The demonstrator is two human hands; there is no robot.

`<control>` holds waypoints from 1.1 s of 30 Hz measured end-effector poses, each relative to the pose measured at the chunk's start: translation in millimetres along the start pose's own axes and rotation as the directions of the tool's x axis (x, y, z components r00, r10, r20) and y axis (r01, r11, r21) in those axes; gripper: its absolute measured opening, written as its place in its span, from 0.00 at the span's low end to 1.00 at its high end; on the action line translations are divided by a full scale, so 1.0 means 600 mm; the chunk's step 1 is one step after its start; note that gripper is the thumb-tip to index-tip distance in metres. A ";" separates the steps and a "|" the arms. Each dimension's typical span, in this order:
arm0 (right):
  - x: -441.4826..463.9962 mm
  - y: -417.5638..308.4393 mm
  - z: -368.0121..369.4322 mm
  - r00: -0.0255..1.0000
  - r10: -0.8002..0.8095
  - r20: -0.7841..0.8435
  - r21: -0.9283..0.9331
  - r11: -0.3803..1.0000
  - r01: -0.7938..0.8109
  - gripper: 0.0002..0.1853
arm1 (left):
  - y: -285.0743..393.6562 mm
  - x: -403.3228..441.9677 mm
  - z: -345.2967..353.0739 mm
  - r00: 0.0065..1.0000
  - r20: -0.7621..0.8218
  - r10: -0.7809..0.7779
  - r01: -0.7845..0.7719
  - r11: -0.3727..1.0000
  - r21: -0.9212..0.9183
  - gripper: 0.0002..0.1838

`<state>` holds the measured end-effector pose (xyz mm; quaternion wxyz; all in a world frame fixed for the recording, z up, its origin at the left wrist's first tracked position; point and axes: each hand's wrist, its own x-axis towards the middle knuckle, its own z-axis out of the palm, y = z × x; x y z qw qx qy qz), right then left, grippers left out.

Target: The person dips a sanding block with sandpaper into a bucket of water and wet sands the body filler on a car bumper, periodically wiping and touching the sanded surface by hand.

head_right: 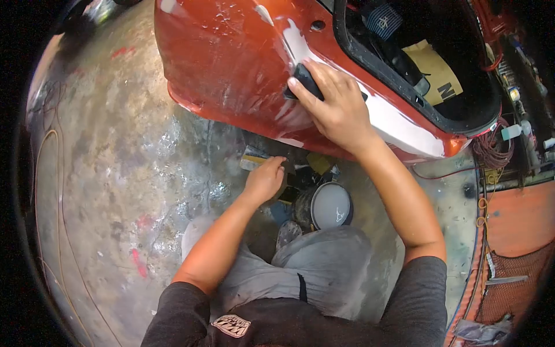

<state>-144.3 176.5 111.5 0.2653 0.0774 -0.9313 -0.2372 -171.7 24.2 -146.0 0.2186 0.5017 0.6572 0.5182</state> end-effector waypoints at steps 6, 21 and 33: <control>0.111 -0.003 0.045 0.975 0.086 -0.206 0.023 0.996 -0.083 0.32 | -0.022 0.007 0.011 0.975 0.125 -0.183 0.182 0.983 0.025 0.18; 0.069 -0.050 0.036 0.959 0.250 -0.132 0.088 0.967 -0.240 0.32 | -0.051 0.007 0.026 0.997 0.061 -0.038 0.037 0.999 0.018 0.15; -0.193 -0.228 -0.081 0.701 0.665 0.257 0.339 0.617 -0.710 0.36 | 0.222 -0.058 0.003 0.997 0.004 -0.078 0.042 0.491 -0.870 0.38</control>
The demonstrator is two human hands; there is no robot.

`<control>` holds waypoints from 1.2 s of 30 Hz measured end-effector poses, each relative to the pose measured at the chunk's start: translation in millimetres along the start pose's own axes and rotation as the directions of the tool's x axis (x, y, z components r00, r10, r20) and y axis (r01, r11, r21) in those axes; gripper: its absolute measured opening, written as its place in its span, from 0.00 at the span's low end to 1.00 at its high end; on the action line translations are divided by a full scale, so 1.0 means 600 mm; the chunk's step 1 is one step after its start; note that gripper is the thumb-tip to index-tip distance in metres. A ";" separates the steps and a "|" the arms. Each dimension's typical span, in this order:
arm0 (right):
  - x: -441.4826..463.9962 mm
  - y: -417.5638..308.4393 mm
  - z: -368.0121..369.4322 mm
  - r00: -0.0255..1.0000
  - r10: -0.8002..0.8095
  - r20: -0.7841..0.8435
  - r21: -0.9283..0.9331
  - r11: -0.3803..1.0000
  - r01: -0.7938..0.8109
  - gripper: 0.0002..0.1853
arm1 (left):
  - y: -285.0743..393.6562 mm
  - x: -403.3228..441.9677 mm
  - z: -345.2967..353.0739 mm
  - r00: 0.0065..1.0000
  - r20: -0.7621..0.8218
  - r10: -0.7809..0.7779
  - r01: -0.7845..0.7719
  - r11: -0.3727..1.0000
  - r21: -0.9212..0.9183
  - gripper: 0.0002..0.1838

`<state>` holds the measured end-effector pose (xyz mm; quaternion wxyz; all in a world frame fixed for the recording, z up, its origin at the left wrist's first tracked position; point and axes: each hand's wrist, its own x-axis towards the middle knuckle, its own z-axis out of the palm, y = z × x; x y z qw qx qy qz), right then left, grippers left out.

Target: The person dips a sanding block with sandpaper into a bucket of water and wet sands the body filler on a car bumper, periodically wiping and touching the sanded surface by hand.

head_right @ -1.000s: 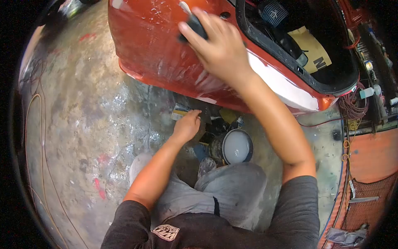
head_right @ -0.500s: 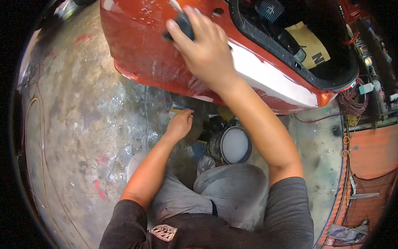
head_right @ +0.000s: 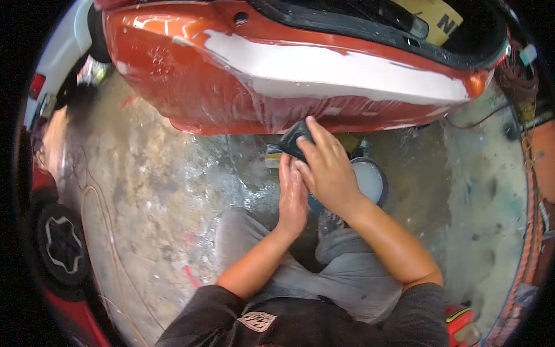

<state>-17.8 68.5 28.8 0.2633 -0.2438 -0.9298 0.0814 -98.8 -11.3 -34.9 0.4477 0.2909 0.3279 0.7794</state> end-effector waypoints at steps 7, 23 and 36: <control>-0.012 -0.012 0.025 0.990 -0.113 0.083 0.309 0.947 0.082 0.47 | 0.000 0.019 -0.022 0.962 -0.272 -0.001 0.059 0.977 0.205 0.30; 0.133 0.263 -0.081 0.674 0.033 -0.738 0.110 0.991 0.071 0.31 | 0.352 0.275 -0.168 0.624 0.284 0.728 -0.306 -0.107 0.946 0.29; 0.130 0.301 -0.065 0.655 0.001 -0.756 -0.079 0.992 -0.093 0.27 | 0.375 0.402 -0.178 0.421 0.222 0.879 -0.223 -0.137 0.965 0.24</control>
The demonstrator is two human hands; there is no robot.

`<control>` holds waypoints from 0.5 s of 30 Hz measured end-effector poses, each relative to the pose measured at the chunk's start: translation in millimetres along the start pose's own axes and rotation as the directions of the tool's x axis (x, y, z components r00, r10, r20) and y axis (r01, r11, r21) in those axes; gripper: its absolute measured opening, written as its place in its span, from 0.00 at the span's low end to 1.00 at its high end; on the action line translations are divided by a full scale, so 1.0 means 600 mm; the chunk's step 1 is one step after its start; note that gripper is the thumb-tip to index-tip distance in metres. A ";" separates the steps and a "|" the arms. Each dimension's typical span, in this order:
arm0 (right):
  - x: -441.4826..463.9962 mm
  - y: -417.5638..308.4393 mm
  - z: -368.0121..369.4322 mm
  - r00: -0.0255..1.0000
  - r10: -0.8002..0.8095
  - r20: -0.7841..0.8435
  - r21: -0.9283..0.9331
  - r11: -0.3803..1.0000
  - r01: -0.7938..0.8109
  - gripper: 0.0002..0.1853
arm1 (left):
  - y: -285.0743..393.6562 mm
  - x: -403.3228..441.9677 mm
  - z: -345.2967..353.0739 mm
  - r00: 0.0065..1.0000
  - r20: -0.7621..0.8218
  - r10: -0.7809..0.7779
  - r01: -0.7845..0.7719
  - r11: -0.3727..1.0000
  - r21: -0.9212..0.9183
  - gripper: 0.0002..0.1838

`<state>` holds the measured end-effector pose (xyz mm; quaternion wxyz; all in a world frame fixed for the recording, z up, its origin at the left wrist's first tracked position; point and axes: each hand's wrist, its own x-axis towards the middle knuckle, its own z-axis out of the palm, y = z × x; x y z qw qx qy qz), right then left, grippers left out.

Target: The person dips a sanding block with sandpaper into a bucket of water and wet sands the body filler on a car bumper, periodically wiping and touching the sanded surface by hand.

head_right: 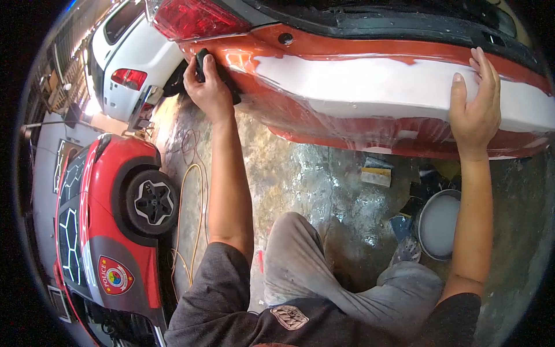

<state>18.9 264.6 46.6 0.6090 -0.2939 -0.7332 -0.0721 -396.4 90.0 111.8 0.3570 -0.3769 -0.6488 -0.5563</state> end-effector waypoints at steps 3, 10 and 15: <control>0.009 -0.001 -0.002 1.000 -0.008 0.013 -0.015 1.000 0.008 0.27 | 0.025 -0.085 0.006 0.948 -0.016 0.317 -0.317 0.948 -0.014 0.24; 0.006 -0.002 -0.002 1.000 -0.025 0.014 -0.009 1.000 0.025 0.27 | 0.009 0.006 -0.026 0.947 0.139 0.291 -0.303 0.950 0.075 0.22; 0.009 0.000 -0.001 1.000 -0.026 0.002 -0.031 0.999 0.026 0.27 | 0.091 -0.035 -0.072 0.762 0.442 0.474 -0.531 0.847 0.007 0.21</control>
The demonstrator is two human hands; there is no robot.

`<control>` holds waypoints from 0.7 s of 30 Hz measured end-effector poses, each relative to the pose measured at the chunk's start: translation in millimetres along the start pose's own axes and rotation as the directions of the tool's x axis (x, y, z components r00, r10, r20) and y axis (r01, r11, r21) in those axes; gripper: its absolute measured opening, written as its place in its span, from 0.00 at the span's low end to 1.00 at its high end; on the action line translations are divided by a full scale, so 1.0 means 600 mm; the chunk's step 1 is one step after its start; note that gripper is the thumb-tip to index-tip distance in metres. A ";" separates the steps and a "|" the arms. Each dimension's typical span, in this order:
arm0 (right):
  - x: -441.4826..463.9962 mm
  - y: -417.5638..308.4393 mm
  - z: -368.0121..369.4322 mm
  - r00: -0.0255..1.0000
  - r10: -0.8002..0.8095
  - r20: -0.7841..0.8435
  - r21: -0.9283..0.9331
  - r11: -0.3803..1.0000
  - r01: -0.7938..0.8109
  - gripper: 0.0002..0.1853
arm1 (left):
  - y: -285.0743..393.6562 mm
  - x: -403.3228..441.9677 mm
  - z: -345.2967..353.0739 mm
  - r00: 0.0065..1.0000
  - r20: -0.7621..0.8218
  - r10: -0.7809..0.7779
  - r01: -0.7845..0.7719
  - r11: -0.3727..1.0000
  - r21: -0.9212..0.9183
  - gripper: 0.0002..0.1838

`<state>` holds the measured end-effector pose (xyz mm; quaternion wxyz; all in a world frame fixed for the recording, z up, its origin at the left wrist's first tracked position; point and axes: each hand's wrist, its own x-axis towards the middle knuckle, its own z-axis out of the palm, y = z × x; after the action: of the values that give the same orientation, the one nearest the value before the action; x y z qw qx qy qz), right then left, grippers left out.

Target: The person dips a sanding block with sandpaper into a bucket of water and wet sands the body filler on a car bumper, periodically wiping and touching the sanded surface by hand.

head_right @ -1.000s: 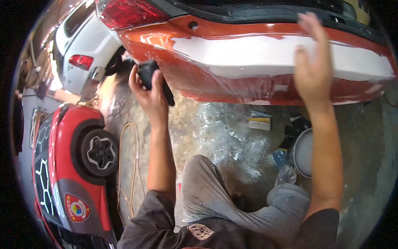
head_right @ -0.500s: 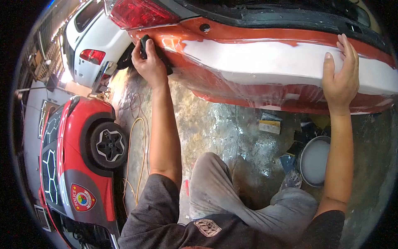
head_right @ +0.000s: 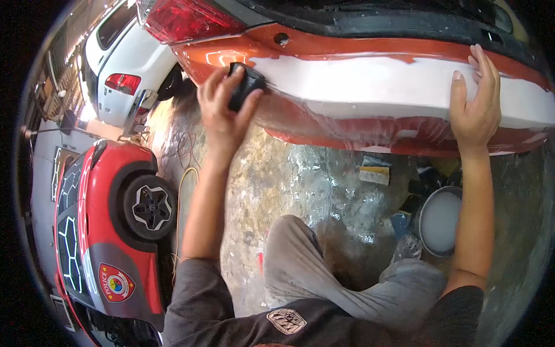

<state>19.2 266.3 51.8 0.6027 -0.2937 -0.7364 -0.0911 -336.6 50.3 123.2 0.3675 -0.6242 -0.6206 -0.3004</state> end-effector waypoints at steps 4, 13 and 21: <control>-0.003 -0.006 0.003 0.999 0.042 0.008 0.007 0.999 -0.042 0.26 | -0.105 0.038 -0.018 0.989 -0.064 -0.136 0.144 0.980 0.141 0.19; -0.002 0.008 0.004 1.000 0.011 -0.003 -0.035 0.999 -0.011 0.25 | 0.080 0.010 0.000 0.965 0.242 0.099 -0.091 0.995 -0.043 0.21; -0.007 0.002 0.002 0.998 0.040 0.044 -0.077 0.996 -0.036 0.25 | 0.147 -0.032 0.060 0.992 0.034 -0.125 0.124 0.992 0.025 0.22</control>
<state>19.3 266.6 47.2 0.5758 -0.3324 -0.7402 -0.1008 -253.0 72.8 79.8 0.3439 -0.5853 -0.6681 -0.3045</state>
